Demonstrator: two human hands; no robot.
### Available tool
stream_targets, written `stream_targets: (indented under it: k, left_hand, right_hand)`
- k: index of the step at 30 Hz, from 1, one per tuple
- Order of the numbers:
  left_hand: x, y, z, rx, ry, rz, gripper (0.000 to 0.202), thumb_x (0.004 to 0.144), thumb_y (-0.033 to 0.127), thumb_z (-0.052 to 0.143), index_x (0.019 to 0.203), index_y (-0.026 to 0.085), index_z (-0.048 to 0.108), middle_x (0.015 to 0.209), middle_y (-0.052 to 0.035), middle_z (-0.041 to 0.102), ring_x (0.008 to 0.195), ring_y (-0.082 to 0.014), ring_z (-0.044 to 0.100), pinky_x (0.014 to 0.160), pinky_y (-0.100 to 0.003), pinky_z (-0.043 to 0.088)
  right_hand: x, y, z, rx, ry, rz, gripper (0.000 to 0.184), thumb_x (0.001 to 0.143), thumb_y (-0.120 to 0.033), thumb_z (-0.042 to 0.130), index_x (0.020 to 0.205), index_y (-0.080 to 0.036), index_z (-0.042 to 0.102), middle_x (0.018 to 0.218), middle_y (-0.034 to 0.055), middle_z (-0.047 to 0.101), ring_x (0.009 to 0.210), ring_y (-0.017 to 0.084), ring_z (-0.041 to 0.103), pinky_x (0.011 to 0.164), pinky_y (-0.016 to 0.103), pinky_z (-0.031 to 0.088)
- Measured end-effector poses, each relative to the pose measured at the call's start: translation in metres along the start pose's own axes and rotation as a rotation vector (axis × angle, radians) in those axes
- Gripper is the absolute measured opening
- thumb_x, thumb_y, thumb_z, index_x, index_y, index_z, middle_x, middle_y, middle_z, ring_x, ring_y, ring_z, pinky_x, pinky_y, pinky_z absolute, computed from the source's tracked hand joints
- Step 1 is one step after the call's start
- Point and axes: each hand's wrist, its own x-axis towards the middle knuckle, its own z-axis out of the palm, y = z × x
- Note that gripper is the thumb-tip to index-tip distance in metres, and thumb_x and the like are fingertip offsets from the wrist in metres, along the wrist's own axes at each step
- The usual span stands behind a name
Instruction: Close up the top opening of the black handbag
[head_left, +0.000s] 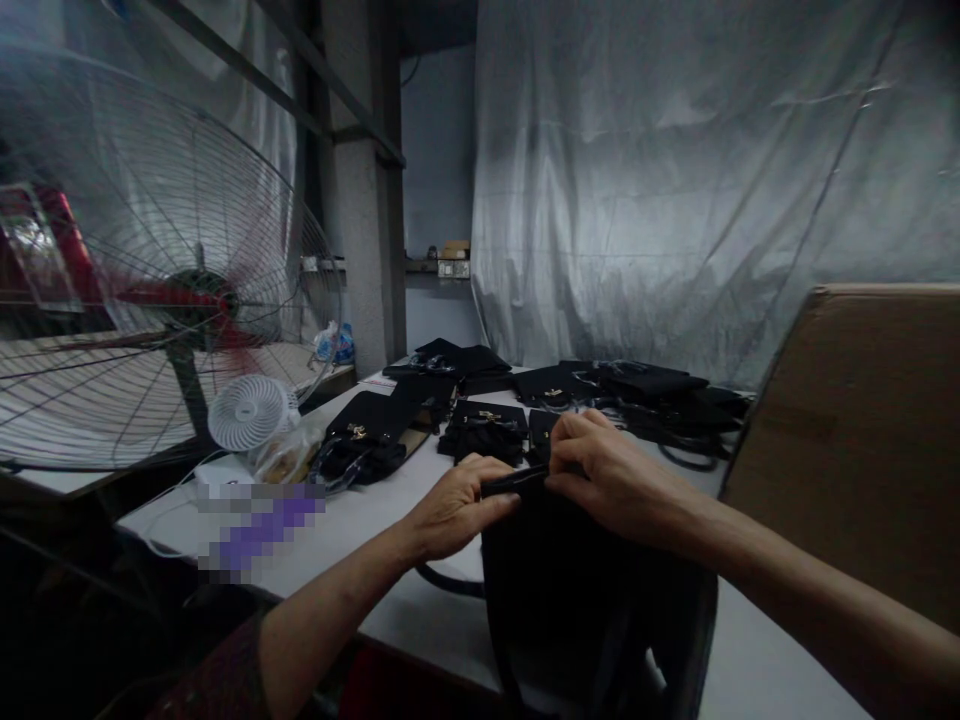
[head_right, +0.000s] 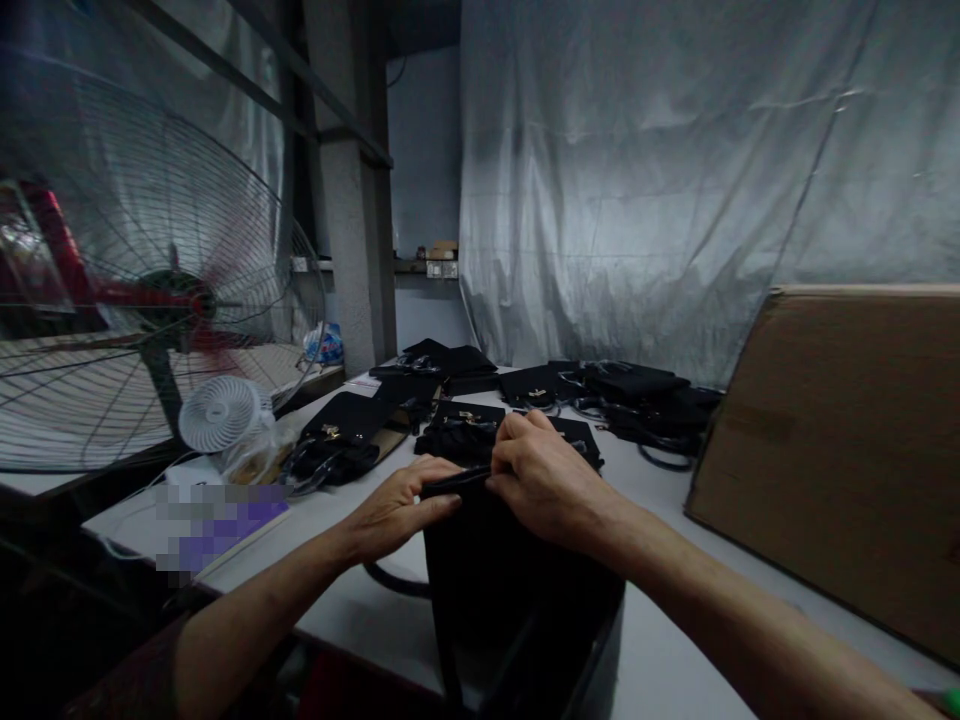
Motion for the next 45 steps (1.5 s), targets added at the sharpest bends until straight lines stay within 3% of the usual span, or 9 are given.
stream_targets:
  k: [7, 16, 22, 26, 30, 35, 40, 45]
  left_hand:
    - [0.001, 0.0, 0.004, -0.07, 0.053, -0.027, 0.025, 0.086, 0.027, 0.061, 0.106, 0.023, 0.074, 0.105, -0.0032, 0.07, 0.107, -0.0218, 0.056, 0.096, -0.033, 0.038]
    - [0.003, 0.005, 0.01, -0.108, 0.095, -0.046, 0.02, 0.081, 0.026, 0.061, 0.094, 0.02, 0.074, 0.091, -0.0032, 0.065, 0.098, -0.0214, 0.054, 0.089, -0.033, 0.038]
    - [0.007, 0.003, 0.029, -0.1, 0.279, -0.133, 0.022, 0.082, 0.038, 0.064, 0.078, 0.019, 0.072, 0.081, -0.0033, 0.061, 0.084, -0.0193, 0.055, 0.079, -0.032, 0.04]
    - [0.01, 0.003, 0.037, -0.049, 0.377, -0.188, 0.023, 0.083, 0.035, 0.061, 0.072, 0.018, 0.072, 0.077, -0.0039, 0.066, 0.082, -0.02, 0.059, 0.079, -0.033, 0.041]
    - [0.008, 0.008, 0.037, 0.045, 0.445, -0.119, 0.022, 0.084, 0.031, 0.061, 0.069, 0.018, 0.07, 0.074, -0.0042, 0.067, 0.08, -0.0197, 0.06, 0.078, -0.033, 0.042]
    - [0.001, 0.013, 0.035, 0.119, 0.486, -0.017, 0.023, 0.088, 0.029, 0.059, 0.068, 0.018, 0.067, 0.072, -0.0033, 0.066, 0.077, -0.0184, 0.059, 0.076, -0.031, 0.042]
    - [0.0, 0.013, 0.036, 0.152, 0.491, 0.006, 0.024, 0.089, 0.029, 0.059, 0.069, 0.018, 0.065, 0.072, -0.0029, 0.064, 0.076, -0.0173, 0.058, 0.074, -0.031, 0.042]
    - [-0.001, 0.012, 0.038, 0.168, 0.482, 0.035, 0.025, 0.09, 0.029, 0.059, 0.069, 0.018, 0.065, 0.072, -0.0022, 0.064, 0.075, -0.0166, 0.058, 0.073, -0.03, 0.042]
  right_hand:
    - [0.001, -0.006, 0.0, -0.146, 0.009, -0.014, 0.025, 0.087, -0.015, 0.062, 0.061, -0.017, 0.061, 0.089, 0.0068, 0.059, 0.093, 0.022, 0.046, 0.079, 0.035, 0.039]
    - [0.002, -0.007, 0.003, -0.292, 0.002, -0.037, 0.026, 0.087, -0.014, 0.055, 0.061, -0.018, 0.06, 0.087, 0.009, 0.06, 0.09, 0.024, 0.046, 0.079, 0.038, 0.04]
    - [0.005, -0.007, 0.012, -0.288, 0.017, -0.027, 0.025, 0.085, -0.015, 0.055, 0.06, -0.017, 0.057, 0.09, 0.0098, 0.059, 0.093, 0.025, 0.046, 0.077, 0.039, 0.039]
    - [-0.001, -0.006, 0.007, -0.294, 0.001, 0.007, 0.017, 0.084, -0.015, 0.056, 0.067, -0.017, 0.06, 0.093, 0.0076, 0.059, 0.095, 0.025, 0.046, 0.078, 0.041, 0.038]
    - [-0.019, 0.011, -0.009, -0.226, -0.043, 0.082, 0.018, 0.081, -0.014, 0.063, 0.064, -0.017, 0.06, 0.095, 0.0051, 0.059, 0.097, 0.024, 0.045, 0.082, 0.04, 0.038]
    - [-0.034, 0.033, -0.017, -0.1, 0.038, 0.107, 0.02, 0.08, -0.014, 0.067, 0.062, -0.019, 0.06, 0.095, 0.0034, 0.059, 0.094, 0.021, 0.046, 0.082, 0.037, 0.041]
    - [-0.036, 0.034, -0.012, -0.068, 0.114, 0.093, 0.02, 0.079, -0.012, 0.068, 0.062, -0.018, 0.059, 0.097, 0.0037, 0.061, 0.097, 0.022, 0.048, 0.086, 0.037, 0.042]
    - [-0.033, 0.029, -0.012, -0.099, 0.088, 0.137, 0.021, 0.079, -0.007, 0.064, 0.065, -0.018, 0.053, 0.085, 0.0014, 0.063, 0.088, 0.019, 0.051, 0.081, 0.034, 0.042]
